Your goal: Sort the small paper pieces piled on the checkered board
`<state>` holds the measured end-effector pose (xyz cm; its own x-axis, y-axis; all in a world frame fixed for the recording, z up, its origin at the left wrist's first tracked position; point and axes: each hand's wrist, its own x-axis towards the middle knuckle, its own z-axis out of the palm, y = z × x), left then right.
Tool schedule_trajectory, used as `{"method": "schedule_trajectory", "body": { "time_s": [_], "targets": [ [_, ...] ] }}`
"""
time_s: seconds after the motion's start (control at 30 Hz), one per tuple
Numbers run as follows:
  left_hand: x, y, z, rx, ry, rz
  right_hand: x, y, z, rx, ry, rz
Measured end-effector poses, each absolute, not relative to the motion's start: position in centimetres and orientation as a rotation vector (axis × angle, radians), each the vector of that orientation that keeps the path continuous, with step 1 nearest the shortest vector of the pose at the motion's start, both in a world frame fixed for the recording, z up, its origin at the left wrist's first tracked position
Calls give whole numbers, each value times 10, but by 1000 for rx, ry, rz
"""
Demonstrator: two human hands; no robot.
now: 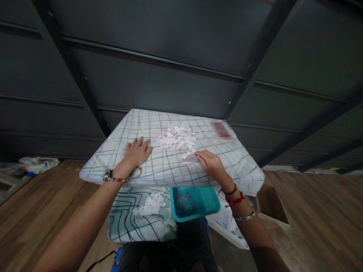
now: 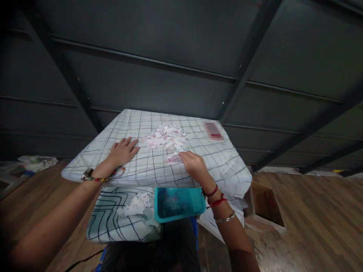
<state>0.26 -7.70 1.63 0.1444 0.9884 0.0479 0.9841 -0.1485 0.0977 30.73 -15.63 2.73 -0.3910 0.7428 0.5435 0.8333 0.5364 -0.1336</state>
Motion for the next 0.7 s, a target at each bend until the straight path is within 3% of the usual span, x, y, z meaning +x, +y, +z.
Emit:
{"method": "schedule_trajectory", "body": {
  "time_s": [0.7],
  "targets": [
    [3,-78,17,2323,2019,181,246,-192,40,-1271,-2413,-136]
  ]
}}
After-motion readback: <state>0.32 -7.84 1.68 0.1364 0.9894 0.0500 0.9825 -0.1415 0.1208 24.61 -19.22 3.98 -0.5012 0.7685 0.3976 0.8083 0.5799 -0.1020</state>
